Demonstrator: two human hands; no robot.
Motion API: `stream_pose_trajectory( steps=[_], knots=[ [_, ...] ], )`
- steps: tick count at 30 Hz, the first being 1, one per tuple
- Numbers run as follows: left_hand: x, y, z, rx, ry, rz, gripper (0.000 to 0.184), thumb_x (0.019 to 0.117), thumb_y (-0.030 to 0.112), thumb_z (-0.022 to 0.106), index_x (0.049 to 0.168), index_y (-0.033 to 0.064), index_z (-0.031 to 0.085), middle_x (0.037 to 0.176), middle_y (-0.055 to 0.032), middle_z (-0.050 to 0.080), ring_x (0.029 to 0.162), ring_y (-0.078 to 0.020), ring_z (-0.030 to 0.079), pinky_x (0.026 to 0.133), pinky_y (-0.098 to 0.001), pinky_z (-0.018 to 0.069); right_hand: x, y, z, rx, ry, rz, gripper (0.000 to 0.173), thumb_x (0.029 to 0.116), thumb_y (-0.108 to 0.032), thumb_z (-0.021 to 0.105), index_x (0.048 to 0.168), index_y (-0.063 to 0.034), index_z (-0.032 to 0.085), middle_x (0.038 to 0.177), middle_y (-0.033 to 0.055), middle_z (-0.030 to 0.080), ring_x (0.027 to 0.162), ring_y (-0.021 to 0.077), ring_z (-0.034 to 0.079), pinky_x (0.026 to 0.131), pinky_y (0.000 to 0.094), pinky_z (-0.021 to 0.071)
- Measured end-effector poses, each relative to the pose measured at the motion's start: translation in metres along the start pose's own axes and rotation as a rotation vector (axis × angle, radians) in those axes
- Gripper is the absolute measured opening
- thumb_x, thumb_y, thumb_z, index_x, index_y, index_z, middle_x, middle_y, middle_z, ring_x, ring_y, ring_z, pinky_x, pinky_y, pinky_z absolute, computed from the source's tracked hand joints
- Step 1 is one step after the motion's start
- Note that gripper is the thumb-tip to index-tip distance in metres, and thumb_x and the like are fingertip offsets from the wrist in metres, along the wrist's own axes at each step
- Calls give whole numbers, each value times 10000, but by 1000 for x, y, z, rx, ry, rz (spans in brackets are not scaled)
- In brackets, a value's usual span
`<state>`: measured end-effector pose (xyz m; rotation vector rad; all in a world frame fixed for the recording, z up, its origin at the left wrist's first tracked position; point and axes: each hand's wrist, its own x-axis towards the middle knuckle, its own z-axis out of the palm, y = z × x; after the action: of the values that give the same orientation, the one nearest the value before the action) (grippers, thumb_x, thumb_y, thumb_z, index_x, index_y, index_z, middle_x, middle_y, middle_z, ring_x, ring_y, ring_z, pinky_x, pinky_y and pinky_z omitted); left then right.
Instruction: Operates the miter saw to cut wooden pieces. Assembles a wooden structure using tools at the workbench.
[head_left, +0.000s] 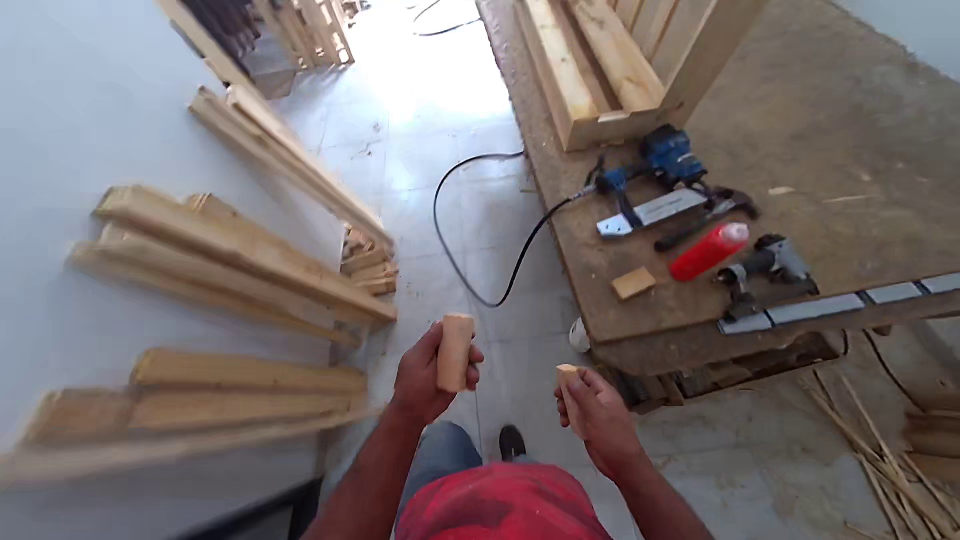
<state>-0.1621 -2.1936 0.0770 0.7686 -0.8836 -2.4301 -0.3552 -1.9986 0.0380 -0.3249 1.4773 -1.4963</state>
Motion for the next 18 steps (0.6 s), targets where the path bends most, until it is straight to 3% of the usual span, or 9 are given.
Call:
stream_pose_trajectory(
  steps=[3,6,8,10,12,15,16,18],
  knots=[
    [87,38,-22,120,180,-33,555,1123,444,160,1309,60,515,1018,-171,731,663,-230,715,561,-347,612,94,-33,26,-65,89,-5,359,1018,-306,605,1236,-21,611,958,93,681,705,176,643,605,326,563],
    [178,59,-63,296,379,-144,458,1120,417,353,1325,31,490,887,-153,690,646,-260,708,533,-394,615,186,-40,43,-64,256,55,391,1002,-356,644,1235,-42,626,964,87,665,692,174,634,596,333,560],
    [230,73,-100,456,269,-176,437,1048,290,534,1373,20,421,883,-131,666,650,-226,688,533,-373,601,235,-34,51,-52,359,98,405,1000,-364,648,1249,-46,635,976,86,663,684,166,624,592,329,552],
    [287,99,-119,588,145,-200,712,844,190,731,1423,10,358,923,-136,645,665,-213,659,557,-378,586,273,-34,62,-6,471,142,407,988,-307,658,1287,-32,634,1009,101,673,690,172,622,595,337,546],
    [344,122,-118,684,68,-194,798,772,161,764,1437,0,354,975,-149,639,700,-218,655,591,-391,585,298,-44,75,32,553,180,397,970,-234,652,1305,-22,629,1044,116,676,718,188,633,610,354,552],
    [425,159,-88,920,-92,-177,691,865,256,686,1430,-9,390,1045,-147,651,816,-219,675,700,-408,594,317,-59,99,-29,580,197,446,896,-195,675,1313,-44,633,1113,115,698,871,208,685,738,406,587],
    [453,172,-72,1032,-163,-155,632,890,304,676,1396,-5,457,1059,-134,671,871,-211,687,756,-413,601,326,-66,104,-72,589,192,475,869,-210,697,1316,-62,633,1133,98,707,931,198,695,792,409,593],
    [506,192,-40,1222,-276,-80,528,915,368,667,1307,26,572,995,-101,698,860,-202,698,772,-430,603,348,-77,110,-120,631,180,528,839,-252,735,1327,-83,628,1160,78,708,995,190,699,862,416,596]
  ],
)
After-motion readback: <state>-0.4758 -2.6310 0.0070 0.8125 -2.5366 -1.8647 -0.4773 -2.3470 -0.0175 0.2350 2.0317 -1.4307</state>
